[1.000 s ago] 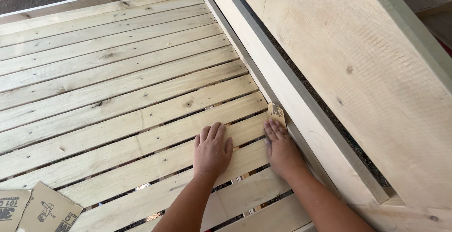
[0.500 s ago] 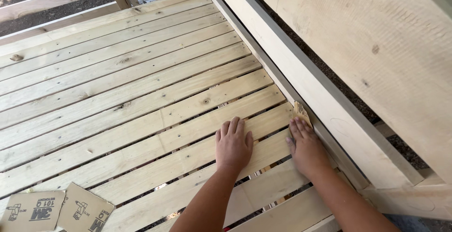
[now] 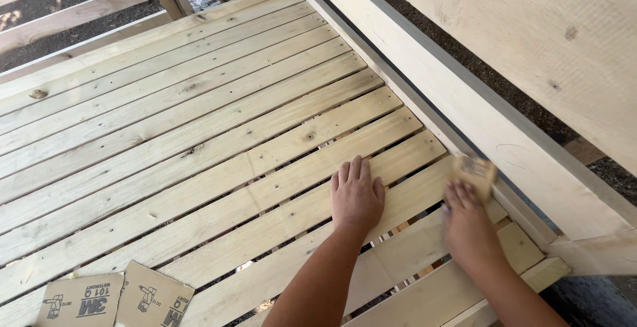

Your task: The person sands a slatted wooden bench frame outdoors, first working on the lower edge and legs with a dark sanding block, then sanding the seat slats and the curved backrest by hand with sheets of sandpaper, moving progressively across the slats and edges.

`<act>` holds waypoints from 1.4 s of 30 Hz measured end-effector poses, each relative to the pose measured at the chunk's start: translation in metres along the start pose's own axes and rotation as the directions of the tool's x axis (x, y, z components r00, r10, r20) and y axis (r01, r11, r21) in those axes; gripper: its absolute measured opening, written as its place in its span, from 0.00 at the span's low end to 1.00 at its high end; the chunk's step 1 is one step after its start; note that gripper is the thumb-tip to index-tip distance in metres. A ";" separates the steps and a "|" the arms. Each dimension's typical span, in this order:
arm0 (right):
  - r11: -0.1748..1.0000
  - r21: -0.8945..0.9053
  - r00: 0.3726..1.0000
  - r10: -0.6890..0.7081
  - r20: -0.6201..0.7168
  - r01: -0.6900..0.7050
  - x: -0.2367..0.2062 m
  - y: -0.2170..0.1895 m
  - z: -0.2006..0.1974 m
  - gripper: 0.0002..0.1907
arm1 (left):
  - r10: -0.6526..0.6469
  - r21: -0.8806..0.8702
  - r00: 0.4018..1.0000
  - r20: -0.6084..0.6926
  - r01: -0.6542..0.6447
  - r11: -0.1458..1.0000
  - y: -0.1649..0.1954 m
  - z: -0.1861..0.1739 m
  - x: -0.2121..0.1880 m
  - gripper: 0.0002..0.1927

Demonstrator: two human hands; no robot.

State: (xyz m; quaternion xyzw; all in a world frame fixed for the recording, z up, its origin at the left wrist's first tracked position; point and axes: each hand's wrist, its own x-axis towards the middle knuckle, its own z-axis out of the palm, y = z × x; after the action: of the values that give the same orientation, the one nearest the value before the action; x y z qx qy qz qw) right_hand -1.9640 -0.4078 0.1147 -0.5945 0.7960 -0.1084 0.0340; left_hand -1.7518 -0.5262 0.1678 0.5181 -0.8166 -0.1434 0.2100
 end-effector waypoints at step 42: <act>0.985 -0.174 0.958 0.039 0.285 0.012 -0.079 -0.087 -0.055 0.36 | -0.010 0.079 0.997 0.070 0.004 0.997 0.001 -0.014 -0.003 0.28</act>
State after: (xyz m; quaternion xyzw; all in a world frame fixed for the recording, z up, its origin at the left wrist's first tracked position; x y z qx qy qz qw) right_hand -1.8698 -0.3486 0.1809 -0.5991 0.7931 0.0491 0.0978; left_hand -1.7448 -0.5237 0.1796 0.5234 -0.8267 -0.1301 0.1599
